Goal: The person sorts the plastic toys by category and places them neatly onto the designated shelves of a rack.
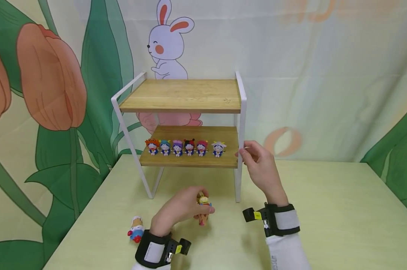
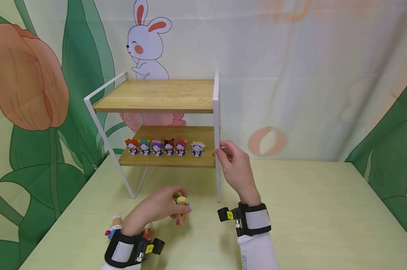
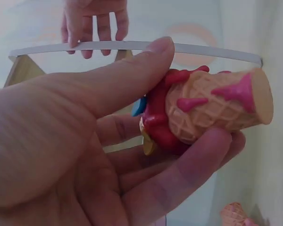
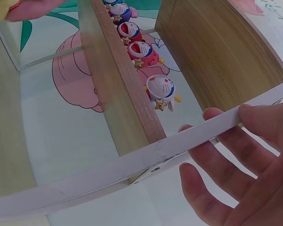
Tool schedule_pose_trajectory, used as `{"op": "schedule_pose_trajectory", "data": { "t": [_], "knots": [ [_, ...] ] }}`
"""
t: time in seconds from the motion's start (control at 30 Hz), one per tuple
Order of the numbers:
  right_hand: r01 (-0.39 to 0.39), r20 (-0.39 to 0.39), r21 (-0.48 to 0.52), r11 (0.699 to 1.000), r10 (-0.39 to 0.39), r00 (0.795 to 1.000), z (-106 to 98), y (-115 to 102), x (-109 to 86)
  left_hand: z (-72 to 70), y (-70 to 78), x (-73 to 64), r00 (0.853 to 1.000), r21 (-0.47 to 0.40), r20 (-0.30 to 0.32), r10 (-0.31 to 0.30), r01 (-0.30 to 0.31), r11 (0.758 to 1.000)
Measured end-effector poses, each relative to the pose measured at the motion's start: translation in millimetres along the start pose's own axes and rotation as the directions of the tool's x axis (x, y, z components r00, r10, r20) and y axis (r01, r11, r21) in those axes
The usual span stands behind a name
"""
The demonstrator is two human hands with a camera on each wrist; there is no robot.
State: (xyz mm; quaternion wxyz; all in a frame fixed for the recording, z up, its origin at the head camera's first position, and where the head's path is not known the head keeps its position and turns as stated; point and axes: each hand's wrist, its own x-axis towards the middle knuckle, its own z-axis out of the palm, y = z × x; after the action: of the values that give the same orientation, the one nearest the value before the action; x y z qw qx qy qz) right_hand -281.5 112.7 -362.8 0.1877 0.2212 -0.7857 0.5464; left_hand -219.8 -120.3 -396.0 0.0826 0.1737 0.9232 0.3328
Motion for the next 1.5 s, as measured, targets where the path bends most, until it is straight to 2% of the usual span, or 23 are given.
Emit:
{"op": "schedule_pose_trajectory", "data": {
  "t": [0.1,0.17,0.4,0.7,1.17,1.5],
  "knots": [
    [-0.004,0.001,0.0,1.0,0.004,1.0,-0.2,0.3,-0.1,-3.7,3.4,-2.0,1.0,0.022,-0.003,0.019,-0.018,1.0],
    [-0.003,0.002,-0.001,1.0,0.003,1.0,-0.3,0.5,-0.1,-6.0,5.5,-3.2,0.999,0.007,-0.006,0.032,-0.032,0.999],
    [-0.001,-0.001,0.005,1.0,0.001,1.0,-1.3,1.6,0.3,-8.5,9.3,-3.6,0.994,-0.014,-0.07,0.087,-0.088,0.996],
    [0.001,0.0,0.015,1.0,-0.001,1.0,0.2,1.1,-0.5,-10.1,10.8,-3.6,0.989,-0.05,-0.102,0.108,-0.113,0.992],
    [-0.004,-0.005,-0.008,1.0,0.004,1.0,-1.5,0.6,-1.3,-11.7,13.8,-4.5,0.985,-0.031,-0.116,0.128,-0.133,0.991],
    [-0.002,-0.002,0.002,1.0,0.002,1.0,-0.2,1.1,0.4,-16.5,19.2,-8.8,0.976,-0.024,-0.161,0.145,-0.15,0.988]
  ]
}}
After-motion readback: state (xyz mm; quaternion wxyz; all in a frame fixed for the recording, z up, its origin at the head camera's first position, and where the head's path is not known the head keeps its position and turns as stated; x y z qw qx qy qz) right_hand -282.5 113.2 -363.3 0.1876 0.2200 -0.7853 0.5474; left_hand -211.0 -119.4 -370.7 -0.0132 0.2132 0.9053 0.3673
